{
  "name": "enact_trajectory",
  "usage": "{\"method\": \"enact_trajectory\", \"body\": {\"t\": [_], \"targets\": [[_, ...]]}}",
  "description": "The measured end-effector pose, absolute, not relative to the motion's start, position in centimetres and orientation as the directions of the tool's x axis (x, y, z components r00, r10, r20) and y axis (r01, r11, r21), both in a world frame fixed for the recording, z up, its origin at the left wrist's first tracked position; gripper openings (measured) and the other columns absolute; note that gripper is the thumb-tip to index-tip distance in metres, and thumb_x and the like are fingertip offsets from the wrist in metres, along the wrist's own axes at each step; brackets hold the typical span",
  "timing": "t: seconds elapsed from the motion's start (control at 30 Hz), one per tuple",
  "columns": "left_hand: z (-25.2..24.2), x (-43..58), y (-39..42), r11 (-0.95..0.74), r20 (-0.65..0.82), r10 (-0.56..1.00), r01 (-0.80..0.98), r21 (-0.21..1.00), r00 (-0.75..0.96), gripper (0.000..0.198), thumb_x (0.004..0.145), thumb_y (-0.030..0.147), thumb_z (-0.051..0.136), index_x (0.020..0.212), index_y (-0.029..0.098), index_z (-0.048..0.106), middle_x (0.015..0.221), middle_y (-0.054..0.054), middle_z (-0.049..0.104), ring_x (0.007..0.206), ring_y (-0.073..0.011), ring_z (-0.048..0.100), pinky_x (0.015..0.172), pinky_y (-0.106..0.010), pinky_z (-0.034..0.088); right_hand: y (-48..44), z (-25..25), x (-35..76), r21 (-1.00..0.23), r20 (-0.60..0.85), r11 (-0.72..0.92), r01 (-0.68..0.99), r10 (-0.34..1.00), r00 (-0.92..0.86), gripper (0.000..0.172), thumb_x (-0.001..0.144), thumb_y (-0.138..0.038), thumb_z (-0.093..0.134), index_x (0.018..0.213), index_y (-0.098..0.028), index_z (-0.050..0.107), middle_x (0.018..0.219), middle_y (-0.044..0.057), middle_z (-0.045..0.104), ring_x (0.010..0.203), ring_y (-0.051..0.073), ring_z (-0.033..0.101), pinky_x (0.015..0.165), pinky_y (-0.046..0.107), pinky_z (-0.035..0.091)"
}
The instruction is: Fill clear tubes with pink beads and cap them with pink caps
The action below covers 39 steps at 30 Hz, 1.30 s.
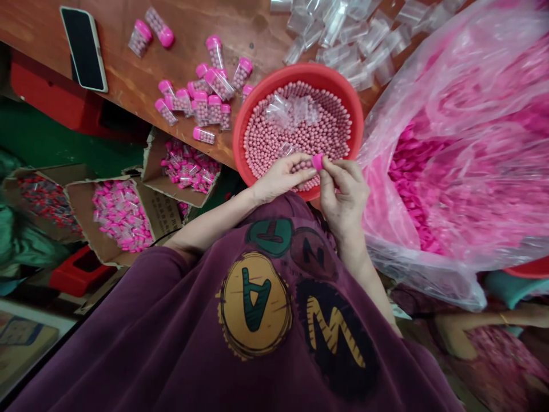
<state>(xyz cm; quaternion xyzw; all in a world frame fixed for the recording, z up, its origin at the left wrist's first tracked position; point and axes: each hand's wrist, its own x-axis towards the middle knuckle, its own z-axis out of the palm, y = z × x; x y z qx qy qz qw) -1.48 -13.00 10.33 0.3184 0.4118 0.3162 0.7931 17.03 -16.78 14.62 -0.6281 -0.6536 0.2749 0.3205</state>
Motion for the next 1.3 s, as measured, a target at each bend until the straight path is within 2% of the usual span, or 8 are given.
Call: {"method": "enact_trajectory", "body": {"t": [0.13,0.33,0.57,0.83,0.93,1.1,1.2,1.3], "targets": [[11.1,-1.5,-12.9,0.674,-0.526,0.702,-0.207,0.709,0.481,0.037,0.107,0.056,0.090,0.123,0.024,0.081,0.090,0.000,0.070,0.075,-0.0123,0.066,0.072,-0.029,0.059,-16.5,15.5,16.2,-0.804,0.146,0.108,0.584,0.989,0.019,0.033,0.121,-0.048,0.066,0.135,-0.032,0.091,0.115,0.008,0.084,0.104,0.026,0.083,0.092,0.047,0.076],[10.7,-1.8,-12.7,0.662,-0.533,0.723,-0.221,0.716,0.440,0.032,0.102,0.041,0.096,0.125,0.023,0.085,0.106,-0.002,0.081,0.099,-0.0158,0.077,0.091,-0.031,0.065,-17.2,14.5,16.2,-0.838,0.027,-0.004,0.545,0.998,0.049,0.033,0.121,-0.050,0.064,0.139,-0.036,0.088,0.121,0.009,0.082,0.115,0.029,0.082,0.103,0.055,0.074],[10.9,-2.1,-12.8,0.718,-0.577,0.663,-0.186,0.671,0.477,0.033,0.104,0.050,0.093,0.116,0.021,0.085,0.086,-0.001,0.075,0.076,-0.0130,0.069,0.070,-0.027,0.055,-16.8,13.0,16.9,-0.893,-0.003,-0.031,0.448,0.998,0.063,0.034,0.115,-0.055,0.071,0.126,-0.031,0.091,0.112,0.005,0.084,0.105,0.024,0.081,0.097,0.047,0.072],[10.4,-2.2,-13.2,0.705,-0.576,0.686,-0.213,0.676,0.444,0.027,0.107,0.043,0.088,0.123,0.021,0.081,0.093,0.000,0.076,0.078,-0.0122,0.067,0.078,-0.030,0.059,-17.0,12.0,16.5,-0.889,-0.028,-0.056,0.455,0.997,0.068,0.037,0.116,-0.062,0.070,0.123,-0.032,0.090,0.112,0.006,0.083,0.108,0.027,0.080,0.102,0.051,0.072],[10.3,-2.2,-13.2,0.688,-0.543,0.696,-0.221,0.691,0.469,0.033,0.098,0.033,0.095,0.123,0.019,0.078,0.104,-0.002,0.078,0.091,-0.0143,0.072,0.091,-0.034,0.062,-17.3,11.9,16.2,-0.899,0.012,-0.024,0.437,0.997,0.079,0.037,0.118,-0.061,0.068,0.128,-0.032,0.090,0.116,0.006,0.084,0.110,0.026,0.081,0.105,0.051,0.072],[10.2,-1.9,-12.7,0.490,-0.481,0.784,0.084,0.868,0.392,0.042,0.080,0.019,0.106,0.104,0.022,0.071,0.100,-0.002,0.076,0.098,-0.0208,0.068,0.096,-0.038,0.056,-17.4,12.1,16.2,-0.892,-0.035,-0.065,0.447,0.997,0.074,0.035,0.117,-0.058,0.070,0.128,-0.032,0.090,0.114,0.006,0.083,0.109,0.026,0.081,0.107,0.051,0.071],[10.1,-1.8,-12.6,0.354,-0.440,0.830,0.285,0.891,0.342,0.038,0.085,0.024,0.103,0.095,0.025,0.067,0.091,-0.002,0.071,0.095,-0.0242,0.065,0.090,-0.039,0.052,-17.4,12.3,16.3,-0.900,-0.070,-0.083,0.429,0.997,0.046,0.034,0.117,-0.055,0.071,0.129,-0.030,0.090,0.115,0.006,0.083,0.110,0.026,0.082,0.107,0.051,0.072],[10.3,-1.9,-12.8,0.292,-0.412,0.844,0.351,0.890,0.343,0.029,0.094,0.021,0.092,0.092,0.026,0.063,0.084,0.000,0.067,0.086,-0.0222,0.064,0.084,-0.038,0.048,-17.4,12.6,16.3,-0.924,-0.038,-0.073,0.376,0.994,0.102,0.034,0.118,-0.053,0.069,0.134,-0.030,0.089,0.119,0.006,0.084,0.112,0.026,0.083,0.108,0.051,0.072]]}}
